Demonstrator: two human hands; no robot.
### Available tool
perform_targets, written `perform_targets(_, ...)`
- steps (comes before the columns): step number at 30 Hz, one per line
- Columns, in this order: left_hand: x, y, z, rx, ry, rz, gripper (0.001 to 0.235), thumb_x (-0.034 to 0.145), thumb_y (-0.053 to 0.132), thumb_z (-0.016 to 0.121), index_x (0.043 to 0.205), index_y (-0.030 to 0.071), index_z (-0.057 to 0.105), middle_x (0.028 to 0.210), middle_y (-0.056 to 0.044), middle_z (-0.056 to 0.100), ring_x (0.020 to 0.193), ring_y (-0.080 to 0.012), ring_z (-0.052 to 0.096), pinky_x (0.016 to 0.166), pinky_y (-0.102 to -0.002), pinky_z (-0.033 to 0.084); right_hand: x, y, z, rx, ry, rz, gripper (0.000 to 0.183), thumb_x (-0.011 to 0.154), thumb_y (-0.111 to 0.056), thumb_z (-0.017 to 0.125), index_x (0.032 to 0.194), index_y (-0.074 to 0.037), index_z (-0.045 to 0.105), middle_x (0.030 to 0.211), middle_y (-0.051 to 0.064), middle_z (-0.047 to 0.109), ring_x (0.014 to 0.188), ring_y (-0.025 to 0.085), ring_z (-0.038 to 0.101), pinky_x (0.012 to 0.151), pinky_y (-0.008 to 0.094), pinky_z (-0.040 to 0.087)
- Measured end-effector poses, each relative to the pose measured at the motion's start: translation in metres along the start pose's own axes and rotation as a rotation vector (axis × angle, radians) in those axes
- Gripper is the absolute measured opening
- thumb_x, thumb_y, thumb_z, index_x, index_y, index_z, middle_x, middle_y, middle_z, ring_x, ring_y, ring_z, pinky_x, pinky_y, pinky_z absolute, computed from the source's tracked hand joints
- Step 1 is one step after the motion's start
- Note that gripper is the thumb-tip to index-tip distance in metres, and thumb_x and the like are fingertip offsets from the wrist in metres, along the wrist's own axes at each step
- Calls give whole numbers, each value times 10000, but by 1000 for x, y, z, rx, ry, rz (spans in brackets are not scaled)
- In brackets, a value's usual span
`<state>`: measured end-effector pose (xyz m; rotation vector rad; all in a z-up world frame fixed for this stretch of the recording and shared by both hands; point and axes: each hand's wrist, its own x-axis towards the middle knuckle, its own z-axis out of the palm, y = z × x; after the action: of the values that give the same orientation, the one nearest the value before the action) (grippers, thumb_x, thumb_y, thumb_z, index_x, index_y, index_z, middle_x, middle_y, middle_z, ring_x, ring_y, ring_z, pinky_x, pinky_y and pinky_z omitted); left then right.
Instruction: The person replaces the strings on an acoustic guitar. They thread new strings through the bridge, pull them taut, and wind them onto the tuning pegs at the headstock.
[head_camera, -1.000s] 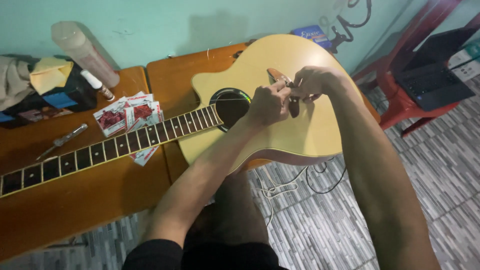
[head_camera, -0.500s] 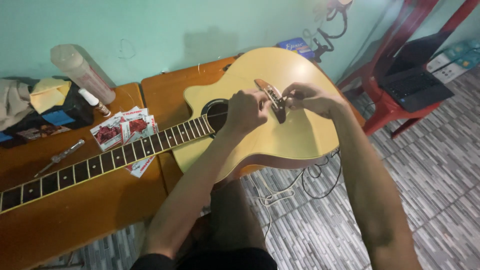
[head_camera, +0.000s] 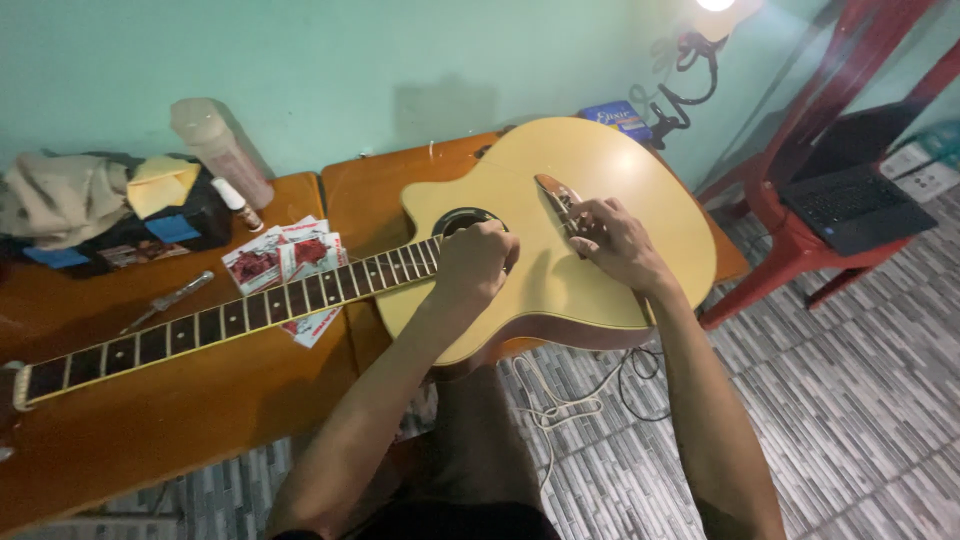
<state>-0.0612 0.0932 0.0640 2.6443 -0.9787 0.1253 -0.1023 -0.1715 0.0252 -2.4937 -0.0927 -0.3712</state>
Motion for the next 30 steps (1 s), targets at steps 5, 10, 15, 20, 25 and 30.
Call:
perform_targets(5, -25, -31, -18, 19, -15, -24, 262, 755, -56, 731, 863, 183, 747, 969, -44, 676, 839, -367, 755, 741, -519, 639, 0, -15, 22, -131, 192, -235, 267, 804, -300, 849, 1042, -289, 730, 1157, 76, 546, 1058, 353, 577, 913, 441, 485)
perform_targets(10, -55, -61, -25, 111, 69, -76, 314, 746, -74, 640, 884, 185, 751, 950, -30, 675, 790, -384, 756, 702, -520, 641, -14, -98, 25, -298, 245, -429, 172, 896, -361, 800, 837, -217, 727, 996, -11, 677, 1110, 243, 516, 988, 458, 295)
perform_targets(15, -88, -88, -37, 171, 233, -42, 243, 762, -57, 626, 855, 152, 711, 971, -52, 695, 730, -393, 747, 654, -491, 613, -6, -134, 55, -128, -90, -440, 112, 880, -418, 736, 927, -323, 701, 830, -98, 690, 826, 165, 677, 978, 407, 408)
perform_targets(20, -128, -130, -36, 181, 327, -135, 167, 790, 31, 635, 828, 163, 730, 950, -22, 713, 731, -337, 747, 645, -447, 583, -11, -201, 77, -19, -179, -427, 336, 800, -379, 801, 1115, -292, 721, 1186, -25, 688, 826, 318, 691, 855, 486, 528)
perform_targets(25, -165, -178, -25, 161, 481, -199, 123, 851, 142, 632, 833, 230, 716, 961, 56, 706, 768, -322, 732, 640, -425, 583, 14, -215, 117, -86, -173, -545, 522, 788, -364, 779, 1281, -238, 661, 1252, 69, 638, 1019, 406, 676, 817, 518, 552)
perform_targets(30, -210, -202, -59, 217, 951, 2, 177, 934, 392, 700, 1033, 265, 773, 1231, -11, 686, 1137, -328, 655, 845, -431, 559, 39, -240, 159, -190, -96, -676, 635, 814, -417, 795, 1367, -151, 632, 1098, 109, 663, 1058, 366, 667, 799, 441, 580)
